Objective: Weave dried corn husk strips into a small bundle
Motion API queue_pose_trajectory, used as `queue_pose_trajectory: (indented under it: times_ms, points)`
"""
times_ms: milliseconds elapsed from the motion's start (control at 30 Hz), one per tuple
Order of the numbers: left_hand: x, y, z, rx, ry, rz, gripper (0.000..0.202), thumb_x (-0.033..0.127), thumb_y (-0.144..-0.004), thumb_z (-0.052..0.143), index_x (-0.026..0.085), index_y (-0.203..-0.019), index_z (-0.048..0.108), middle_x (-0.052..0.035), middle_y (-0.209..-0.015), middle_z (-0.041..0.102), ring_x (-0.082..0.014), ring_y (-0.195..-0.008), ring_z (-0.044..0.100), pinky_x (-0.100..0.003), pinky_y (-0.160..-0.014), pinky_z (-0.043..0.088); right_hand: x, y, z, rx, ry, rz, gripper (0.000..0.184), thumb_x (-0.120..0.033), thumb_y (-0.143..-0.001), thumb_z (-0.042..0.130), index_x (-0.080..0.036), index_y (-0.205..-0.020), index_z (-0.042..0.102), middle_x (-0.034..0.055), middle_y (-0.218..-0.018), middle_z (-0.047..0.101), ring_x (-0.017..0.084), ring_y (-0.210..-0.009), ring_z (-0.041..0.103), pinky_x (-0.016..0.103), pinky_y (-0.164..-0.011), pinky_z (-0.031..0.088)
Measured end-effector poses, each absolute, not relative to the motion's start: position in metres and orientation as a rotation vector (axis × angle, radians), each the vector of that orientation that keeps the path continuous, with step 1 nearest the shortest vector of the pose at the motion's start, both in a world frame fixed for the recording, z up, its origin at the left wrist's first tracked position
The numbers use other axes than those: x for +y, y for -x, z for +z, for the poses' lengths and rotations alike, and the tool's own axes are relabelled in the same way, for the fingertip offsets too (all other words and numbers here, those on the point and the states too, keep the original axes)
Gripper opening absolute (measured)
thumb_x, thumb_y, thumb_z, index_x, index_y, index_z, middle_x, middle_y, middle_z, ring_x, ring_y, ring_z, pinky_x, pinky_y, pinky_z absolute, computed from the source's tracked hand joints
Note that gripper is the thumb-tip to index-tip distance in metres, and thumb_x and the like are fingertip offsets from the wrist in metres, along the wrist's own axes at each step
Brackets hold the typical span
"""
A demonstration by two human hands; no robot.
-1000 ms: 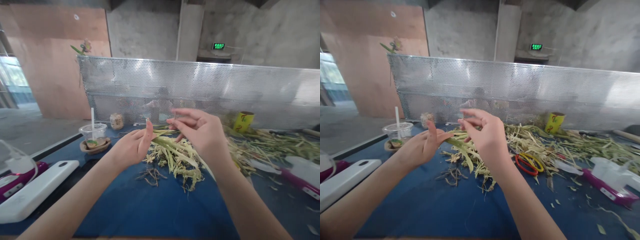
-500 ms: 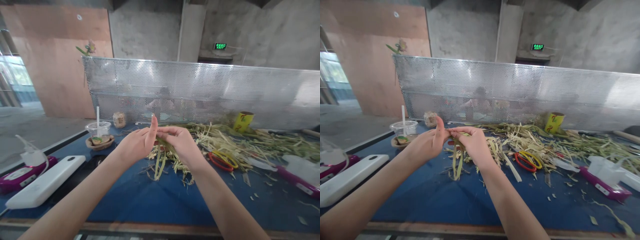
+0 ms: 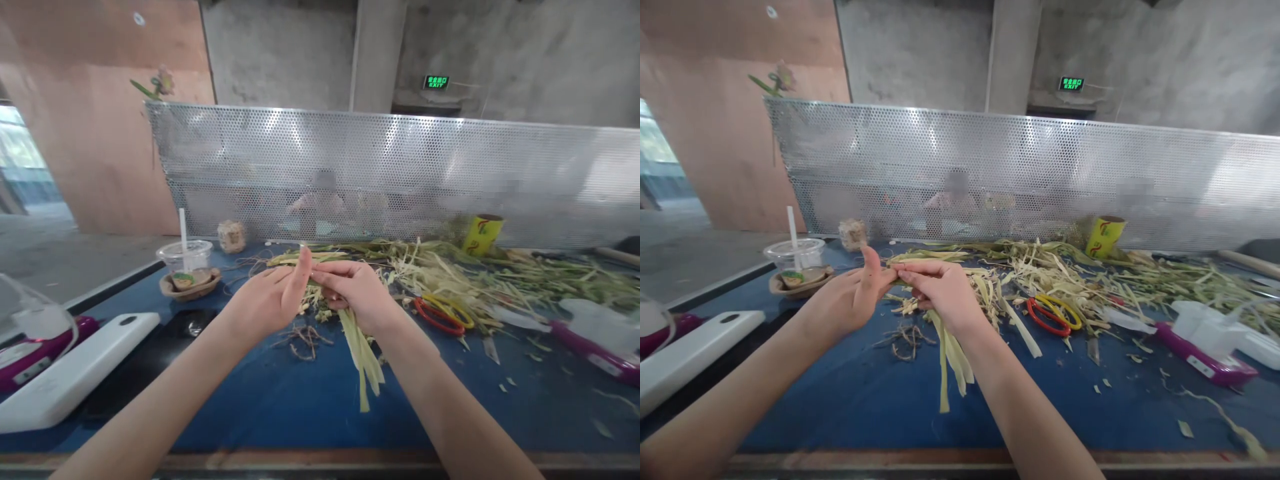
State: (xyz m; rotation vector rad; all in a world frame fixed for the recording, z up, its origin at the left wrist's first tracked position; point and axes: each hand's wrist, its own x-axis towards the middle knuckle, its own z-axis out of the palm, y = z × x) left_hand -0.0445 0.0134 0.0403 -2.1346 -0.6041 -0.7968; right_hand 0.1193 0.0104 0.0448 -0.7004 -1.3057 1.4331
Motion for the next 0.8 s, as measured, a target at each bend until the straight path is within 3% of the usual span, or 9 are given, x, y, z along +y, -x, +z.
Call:
queue_pose_trajectory:
  times_ms: [200,300,367,433,567,700,800]
  points:
    - [0.012,0.045,0.031,-0.961,2.603,-1.059,0.083,0.014,-0.088,0.037,0.013,-0.136,-0.03,-0.0045,-0.081,0.069,-0.0161,-0.074,0.064,-0.028,-0.068,0.051,0.013,-0.123,0.04,-1.565,0.86,1.233,0.019,-0.027,-0.071,0.065,-0.014,-0.085,0.069,-0.0051,-0.051,0.044,0.003,-0.042,0.03,0.021,-0.04,0.026]
    - [0.009,0.042,0.031,-1.265,2.91,-1.304,0.087,0.017,-0.087,0.04,0.014,-0.134,-0.033,-0.0025,-0.076,0.068,-0.0165,-0.067,0.063,-0.031,-0.066,0.05,0.011,-0.126,0.036,-1.711,0.888,0.979,0.037,-0.029,-0.075,0.063,-0.018,-0.109,0.057,0.0001,-0.077,0.056,0.005,-0.047,0.044,0.021,-0.044,0.038]
    - [0.008,0.041,0.032,-1.343,3.077,-1.556,0.09,0.019,-0.086,0.043,0.016,-0.135,-0.032,-0.0008,-0.07,0.065,-0.0155,-0.06,0.058,-0.029,-0.058,0.047,0.007,-0.129,0.034,-1.769,0.834,0.88,0.043,-0.027,-0.078,0.06,-0.022,-0.118,0.045,0.0035,-0.096,0.054,0.006,-0.055,0.052,0.023,-0.05,0.045]
    - [0.008,0.041,0.032,-1.386,3.191,-1.78,0.093,0.02,-0.084,0.048,0.015,-0.137,-0.028,0.0023,-0.063,0.06,-0.0126,-0.054,0.052,-0.025,-0.053,0.042,0.002,-0.133,0.033,-1.887,0.754,0.76,0.038,-0.021,-0.081,0.055,-0.024,-0.116,0.043,0.0059,-0.109,0.048,0.007,-0.064,0.054,0.024,-0.058,0.049]
    - [0.008,0.044,0.031,-1.434,3.334,-1.993,0.097,0.023,-0.079,0.054,0.009,-0.139,-0.021,0.0084,-0.052,0.048,-0.0082,-0.048,0.043,-0.02,-0.047,0.034,-0.005,-0.138,0.033,-2.212,0.582,0.321,0.031,-0.007,-0.081,0.048,-0.025,-0.105,0.053,0.0075,-0.12,0.036,0.009,-0.076,0.052,0.027,-0.071,0.05]
    - [0.006,0.048,0.03,-1.581,3.344,-2.016,0.095,0.026,-0.077,0.055,0.011,-0.141,-0.015,0.0097,-0.052,0.047,-0.0067,-0.047,0.041,-0.019,-0.046,0.032,-0.005,-0.139,0.03,-2.328,0.522,0.056,0.032,-0.005,-0.079,0.047,-0.027,-0.1,0.058,0.0069,-0.121,0.034,0.009,-0.072,0.049,0.03,-0.069,0.05]
    - [0.005,0.05,0.029,-1.687,3.352,-2.018,0.094,0.028,-0.077,0.057,0.012,-0.142,-0.009,0.01,-0.051,0.046,-0.0067,-0.045,0.041,-0.018,-0.044,0.03,-0.006,-0.138,0.028,-2.388,0.561,-0.023,0.03,-0.007,-0.077,0.05,-0.025,-0.098,0.061,0.0079,-0.124,0.036,0.013,-0.081,0.053,0.033,-0.073,0.05]
